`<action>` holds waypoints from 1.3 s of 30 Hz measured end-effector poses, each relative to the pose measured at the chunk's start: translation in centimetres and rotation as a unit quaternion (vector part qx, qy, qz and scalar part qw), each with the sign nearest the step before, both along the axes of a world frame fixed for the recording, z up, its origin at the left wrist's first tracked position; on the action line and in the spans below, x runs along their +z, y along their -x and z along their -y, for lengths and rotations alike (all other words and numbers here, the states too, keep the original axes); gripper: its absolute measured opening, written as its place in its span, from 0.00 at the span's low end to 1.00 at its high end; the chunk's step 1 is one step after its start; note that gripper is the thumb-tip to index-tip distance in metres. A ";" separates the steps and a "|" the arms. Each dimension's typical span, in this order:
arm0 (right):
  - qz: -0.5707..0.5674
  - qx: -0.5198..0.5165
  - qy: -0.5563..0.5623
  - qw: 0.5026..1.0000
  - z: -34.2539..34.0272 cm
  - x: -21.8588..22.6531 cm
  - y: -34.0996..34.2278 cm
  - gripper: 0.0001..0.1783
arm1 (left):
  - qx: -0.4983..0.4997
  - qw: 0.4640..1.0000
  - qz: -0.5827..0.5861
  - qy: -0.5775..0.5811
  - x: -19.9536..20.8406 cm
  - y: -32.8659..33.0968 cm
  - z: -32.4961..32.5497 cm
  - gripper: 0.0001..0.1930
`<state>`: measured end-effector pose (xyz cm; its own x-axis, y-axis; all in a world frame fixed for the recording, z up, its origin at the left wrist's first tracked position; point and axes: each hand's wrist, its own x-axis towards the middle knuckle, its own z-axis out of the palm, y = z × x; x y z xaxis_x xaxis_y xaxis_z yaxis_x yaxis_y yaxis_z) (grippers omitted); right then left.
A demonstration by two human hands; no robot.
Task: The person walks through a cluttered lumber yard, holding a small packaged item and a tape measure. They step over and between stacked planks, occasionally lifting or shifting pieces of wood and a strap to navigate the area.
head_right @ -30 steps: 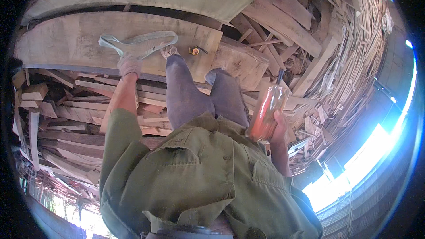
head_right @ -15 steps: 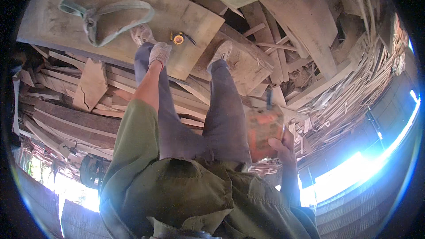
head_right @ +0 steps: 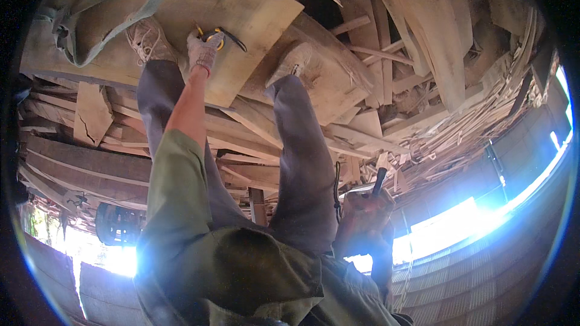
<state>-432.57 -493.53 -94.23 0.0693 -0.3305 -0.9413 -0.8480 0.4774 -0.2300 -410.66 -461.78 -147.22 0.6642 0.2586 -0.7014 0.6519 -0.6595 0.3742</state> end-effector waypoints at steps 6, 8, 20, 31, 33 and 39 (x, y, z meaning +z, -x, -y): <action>-0.006 0.032 0.017 0.999 0.0 -0.5 -1.3 0.39 | 0.122 0.980 -0.056 -0.147 0.7 -1.9 4.2 0.35; -0.014 0.040 0.026 0.999 0.1 0.0 -1.3 0.39 | 0.162 0.970 -0.088 -0.161 0.8 -2.8 5.1 0.29; -0.045 0.067 0.055 0.995 0.4 1.0 -0.1 0.40 | 0.010 0.984 0.057 -0.169 -0.1 -0.4 4.1 0.16; 0.050 0.132 0.038 0.989 1.2 3.3 -3.6 0.39 | 0.364 0.843 -0.073 0.389 10.3 -2.0 4.9 0.08; 0.099 0.126 0.015 0.987 0.8 4.7 -5.4 0.36 | 0.385 0.781 -0.105 0.481 16.8 -2.3 5.4 0.09; 0.274 0.099 -0.090 0.952 -1.8 9.1 -10.8 0.30 | 0.356 0.679 -0.212 0.607 35.4 -0.5 2.5 0.10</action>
<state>-421.78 -491.75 -85.13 0.6111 -0.0972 -0.7856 -0.7012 0.3939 -0.5942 -410.19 -464.29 -111.83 0.3468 -0.5302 -0.7737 0.8624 0.5046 0.0408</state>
